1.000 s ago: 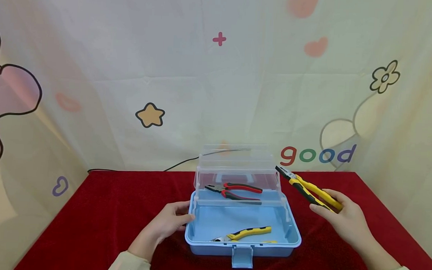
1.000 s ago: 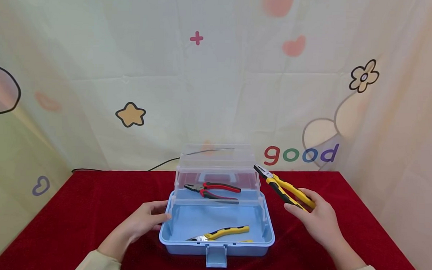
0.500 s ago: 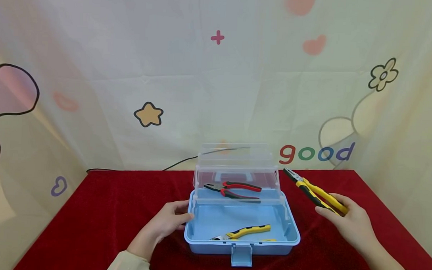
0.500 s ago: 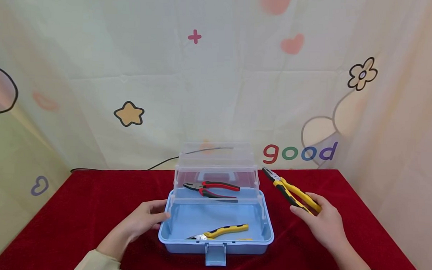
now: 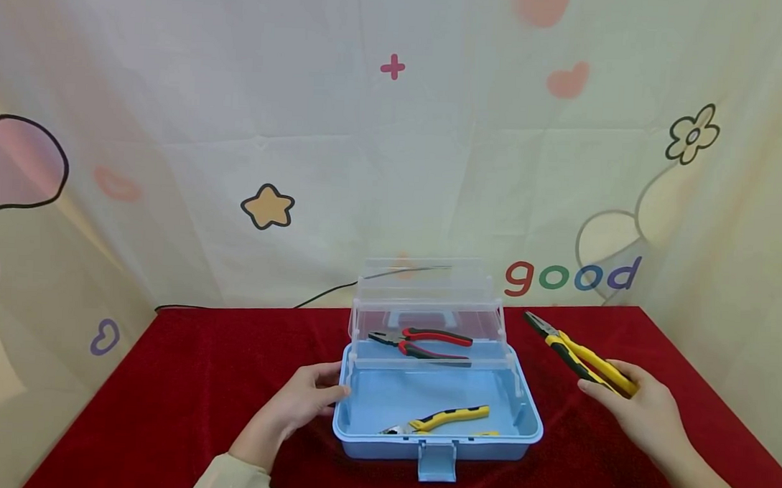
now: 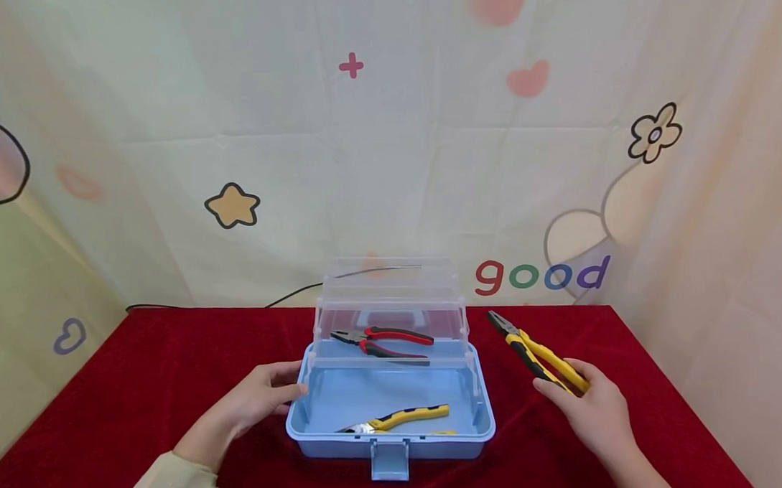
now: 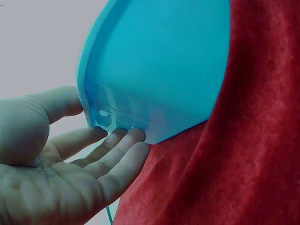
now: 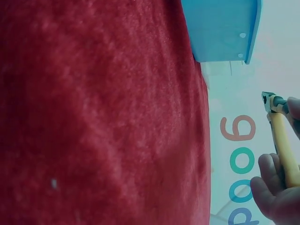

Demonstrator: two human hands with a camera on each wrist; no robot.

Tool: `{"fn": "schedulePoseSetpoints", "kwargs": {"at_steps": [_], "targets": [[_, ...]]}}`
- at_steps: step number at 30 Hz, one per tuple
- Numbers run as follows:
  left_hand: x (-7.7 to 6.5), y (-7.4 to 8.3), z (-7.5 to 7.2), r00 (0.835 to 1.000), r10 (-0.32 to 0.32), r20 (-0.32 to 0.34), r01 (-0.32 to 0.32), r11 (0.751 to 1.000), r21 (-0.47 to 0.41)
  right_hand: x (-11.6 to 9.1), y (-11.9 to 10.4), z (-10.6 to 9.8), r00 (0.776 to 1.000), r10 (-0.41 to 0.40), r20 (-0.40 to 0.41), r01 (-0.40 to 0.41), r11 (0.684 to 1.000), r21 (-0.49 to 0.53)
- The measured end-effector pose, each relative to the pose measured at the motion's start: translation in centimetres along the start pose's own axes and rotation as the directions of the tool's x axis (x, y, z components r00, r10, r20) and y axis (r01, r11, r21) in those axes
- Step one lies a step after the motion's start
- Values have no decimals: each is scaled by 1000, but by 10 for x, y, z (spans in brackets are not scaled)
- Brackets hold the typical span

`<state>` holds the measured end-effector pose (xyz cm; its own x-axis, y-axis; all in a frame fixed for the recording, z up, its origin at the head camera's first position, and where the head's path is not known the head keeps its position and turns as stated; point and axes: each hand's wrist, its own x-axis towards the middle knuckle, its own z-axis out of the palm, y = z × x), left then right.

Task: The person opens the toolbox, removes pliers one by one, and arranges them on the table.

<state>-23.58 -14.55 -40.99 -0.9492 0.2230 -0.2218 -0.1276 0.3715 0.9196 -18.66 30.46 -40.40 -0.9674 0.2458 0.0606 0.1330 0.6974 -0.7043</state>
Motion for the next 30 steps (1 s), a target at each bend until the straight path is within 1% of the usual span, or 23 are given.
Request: {"fn": "schedulePoseSetpoints", "kwargs": {"at_steps": [10, 16, 20, 30], "targets": [[-1, -3, -1, 1000, 7, 12, -7, 1000, -1, 3, 8, -4, 999, 30, 18, -29, 998, -55], [0, -1, -1, 1000, 19, 20, -19, 1000, -6, 5, 12, -7, 998, 54, 25, -52, 996, -66], [0, 0, -1, 1000, 11, 26, -11, 1000, 3, 7, 14, -9, 997, 70, 34, -67, 995, -75], [1, -2, -1, 1000, 17, 10, -17, 1000, 10, 13, 19, -12, 995, 81, 64, -75, 992, -103]]}}
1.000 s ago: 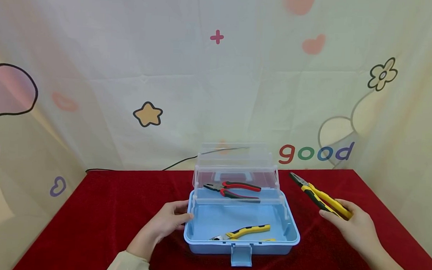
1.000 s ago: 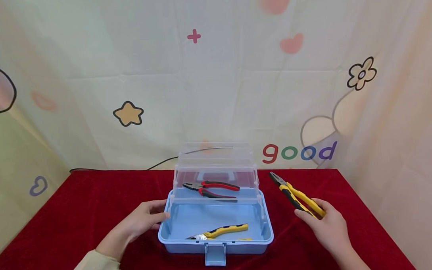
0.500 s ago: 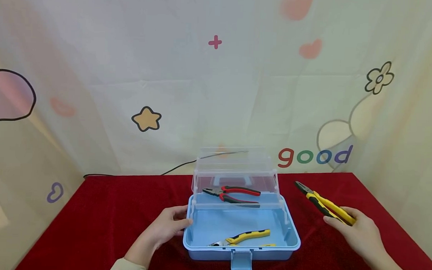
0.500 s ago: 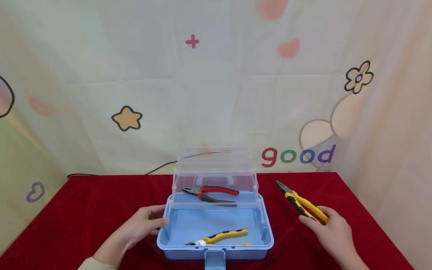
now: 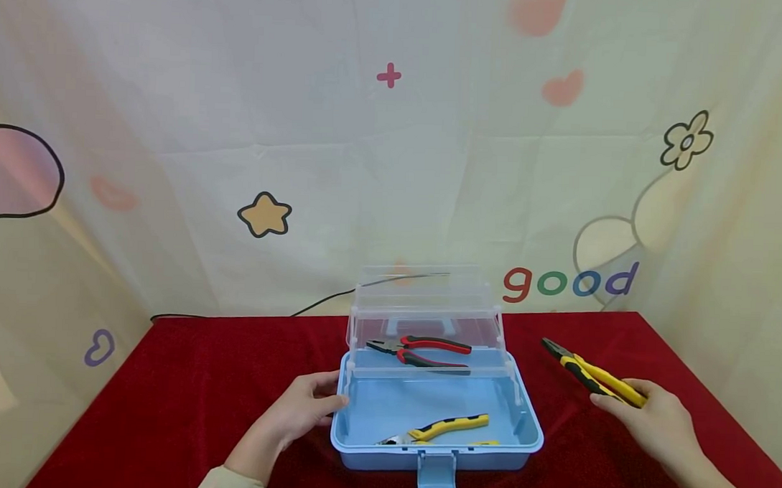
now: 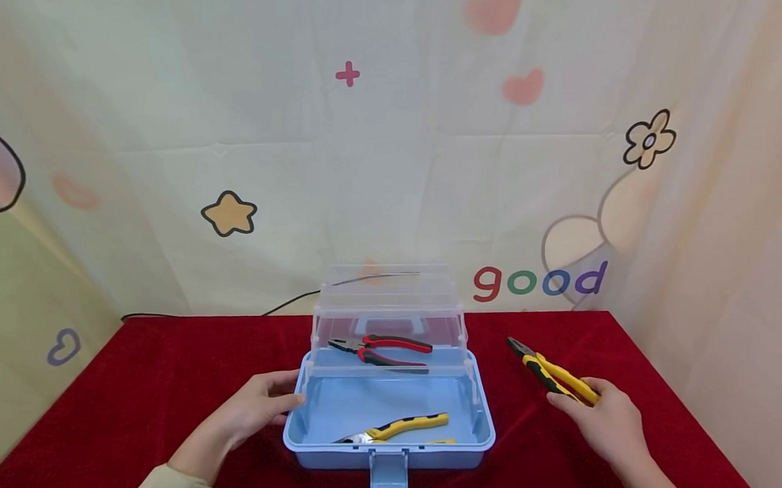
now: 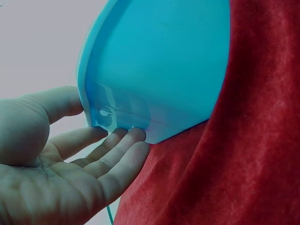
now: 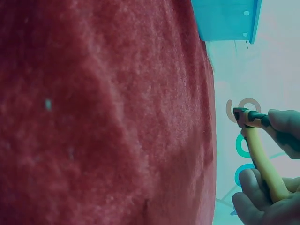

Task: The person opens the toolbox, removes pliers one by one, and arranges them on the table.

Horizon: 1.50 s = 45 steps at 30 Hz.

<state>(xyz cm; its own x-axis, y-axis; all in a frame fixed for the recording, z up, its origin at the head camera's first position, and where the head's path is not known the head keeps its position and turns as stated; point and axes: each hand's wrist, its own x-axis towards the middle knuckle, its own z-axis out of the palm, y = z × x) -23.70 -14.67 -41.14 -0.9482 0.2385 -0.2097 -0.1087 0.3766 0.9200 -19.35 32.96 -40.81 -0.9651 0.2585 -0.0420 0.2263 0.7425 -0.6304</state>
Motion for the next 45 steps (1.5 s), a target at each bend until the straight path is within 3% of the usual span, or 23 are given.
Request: {"fn": "schedulePoseSetpoints", "kwargs": {"at_steps": [18, 27, 45], "targets": [[-1, 1, 1, 1000, -2, -3, 2, 1000, -3, 9, 3, 0, 997, 6, 78, 0, 996, -86], [-1, 0, -1, 1000, 3, 2, -3, 1000, 1, 8, -4, 0, 991, -33, 126, 54, 984, -170], [0, 0, 0, 1000, -2, 5, 2, 1000, -2, 2, -9, 10, 988, 14, 154, 16, 980, -197]]}}
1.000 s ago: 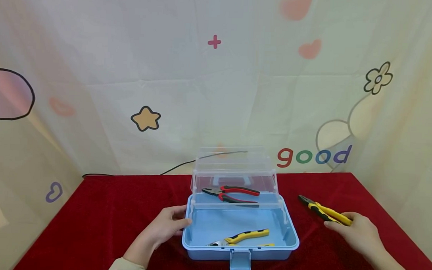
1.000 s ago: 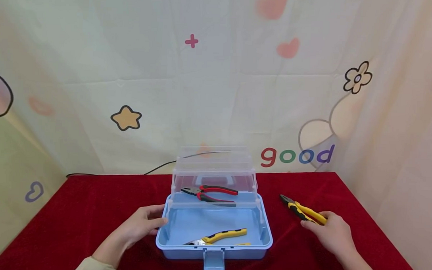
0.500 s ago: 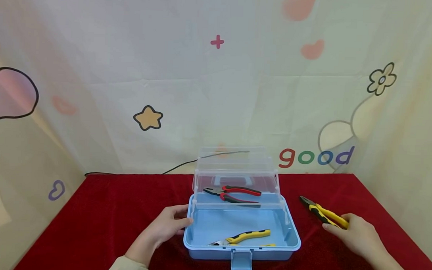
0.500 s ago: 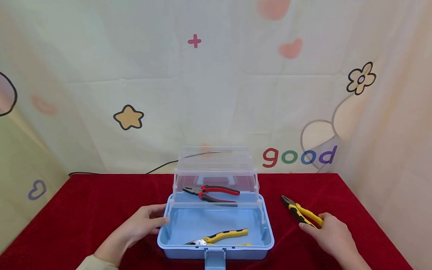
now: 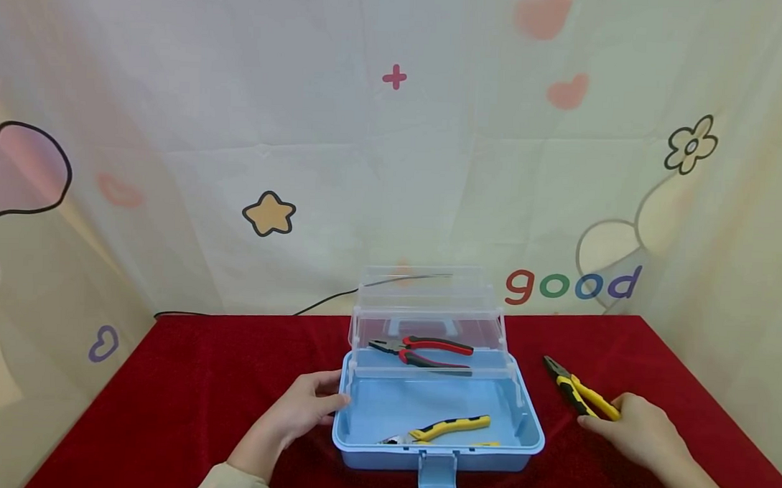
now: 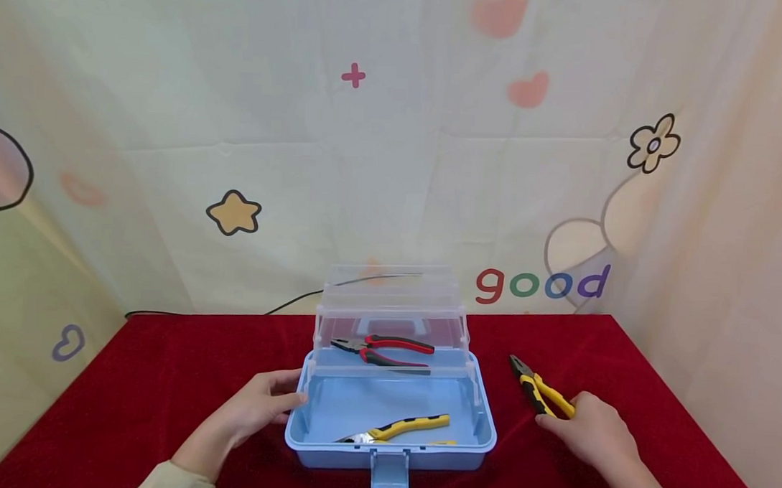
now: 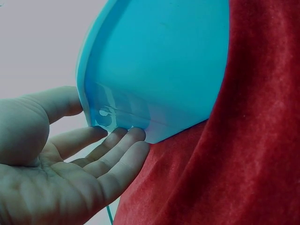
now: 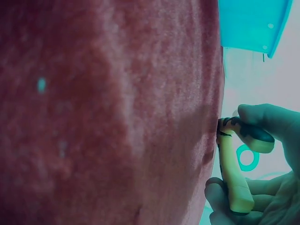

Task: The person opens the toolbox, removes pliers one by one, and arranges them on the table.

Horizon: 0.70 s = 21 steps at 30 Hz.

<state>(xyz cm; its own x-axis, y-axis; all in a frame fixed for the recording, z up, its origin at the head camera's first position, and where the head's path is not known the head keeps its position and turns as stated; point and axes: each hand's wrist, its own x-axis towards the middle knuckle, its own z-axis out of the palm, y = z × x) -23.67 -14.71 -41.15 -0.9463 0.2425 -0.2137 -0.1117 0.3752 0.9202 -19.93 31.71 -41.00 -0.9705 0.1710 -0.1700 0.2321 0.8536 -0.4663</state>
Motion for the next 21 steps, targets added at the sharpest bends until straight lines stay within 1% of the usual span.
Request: {"fn": "schedulePoseSetpoints", "kwargs": {"at_steps": [7, 15, 21], "targets": [[0, 1, 0, 1000, -14, 6, 14, 1000, 10, 0, -3, 3, 1000, 14, 16, -14, 1000, -28], [1, -1, 0, 1000, -9, -8, 9, 1000, 7, 1, -4, 8, 999, 30, 39, -28, 999, -41], [0, 0, 0, 1000, 2, -1, -2, 1000, -3, 0, -5, 11, 997, 41, 58, -38, 998, -57]]}}
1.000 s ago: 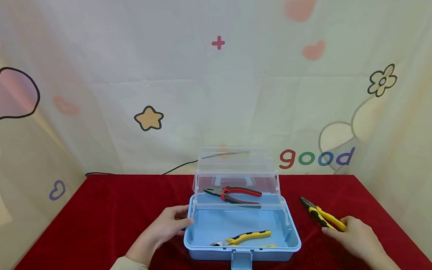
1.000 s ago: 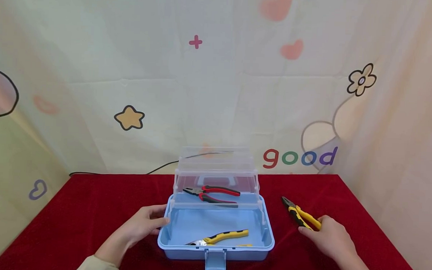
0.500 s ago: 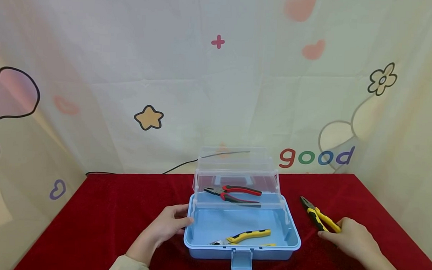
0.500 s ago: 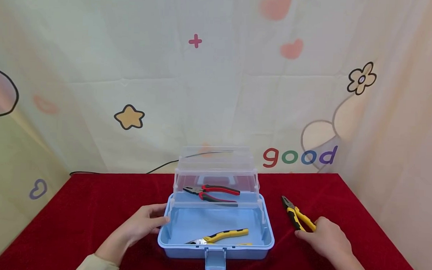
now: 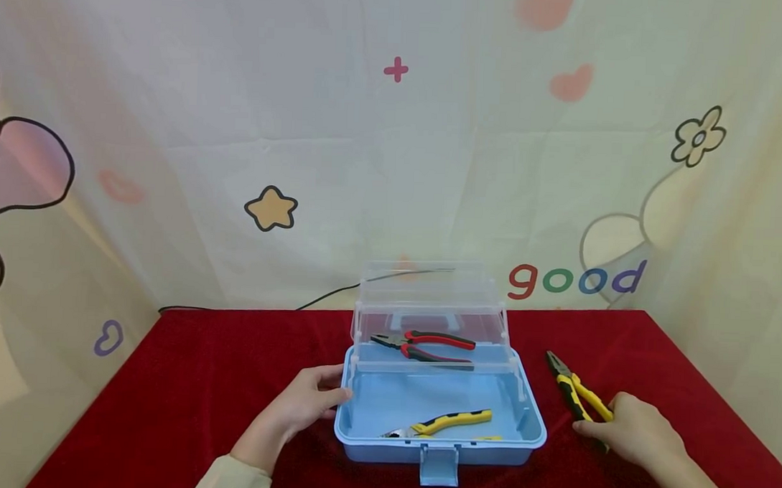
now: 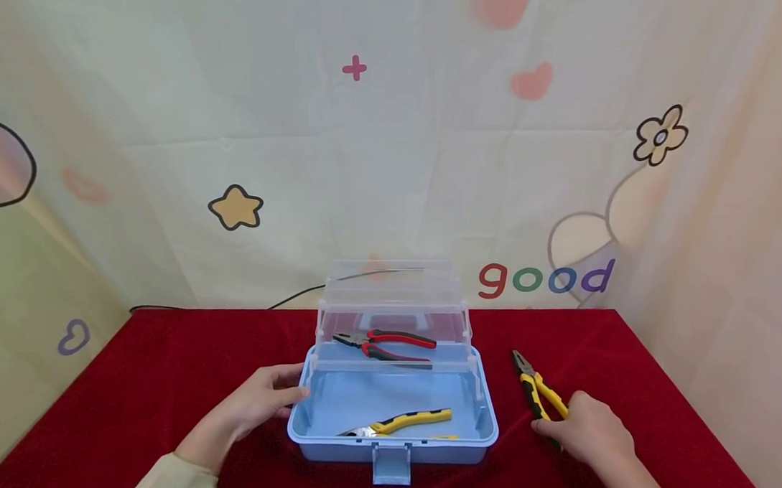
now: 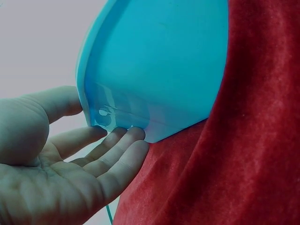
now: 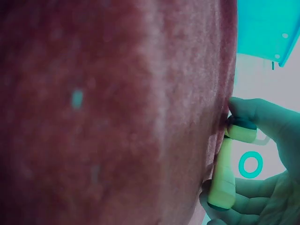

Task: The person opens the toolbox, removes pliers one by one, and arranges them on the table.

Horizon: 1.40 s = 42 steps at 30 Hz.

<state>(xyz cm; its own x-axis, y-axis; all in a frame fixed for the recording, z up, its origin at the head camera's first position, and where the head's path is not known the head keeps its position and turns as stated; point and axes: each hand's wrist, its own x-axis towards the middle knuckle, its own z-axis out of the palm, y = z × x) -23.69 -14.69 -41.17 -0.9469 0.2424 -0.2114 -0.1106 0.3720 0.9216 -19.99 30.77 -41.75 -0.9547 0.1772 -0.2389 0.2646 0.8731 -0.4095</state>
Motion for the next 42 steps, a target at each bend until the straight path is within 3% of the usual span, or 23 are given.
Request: {"fn": "schedulePoseSetpoints", "kwargs": {"at_steps": [15, 27, 34, 42], "targets": [[1, 1, -1, 1000, 2, 3, -2, 1000, -10, 2, -2, 1, 999, -18, 36, 19, 999, -38], [-1, -1, -1, 1000, 0, -2, 0, 1000, 0, -4, -12, -2, 999, -35, 14, 35, 999, 12], [-3, 0, 0, 1000, 3, 1, -3, 1000, 3, -6, -26, -11, 996, -85, -37, 85, 996, -5], [-1, 1, 0, 1000, 7, -7, -7, 1000, 7, -9, -44, -19, 977, -173, -126, 172, 985, -23]]}}
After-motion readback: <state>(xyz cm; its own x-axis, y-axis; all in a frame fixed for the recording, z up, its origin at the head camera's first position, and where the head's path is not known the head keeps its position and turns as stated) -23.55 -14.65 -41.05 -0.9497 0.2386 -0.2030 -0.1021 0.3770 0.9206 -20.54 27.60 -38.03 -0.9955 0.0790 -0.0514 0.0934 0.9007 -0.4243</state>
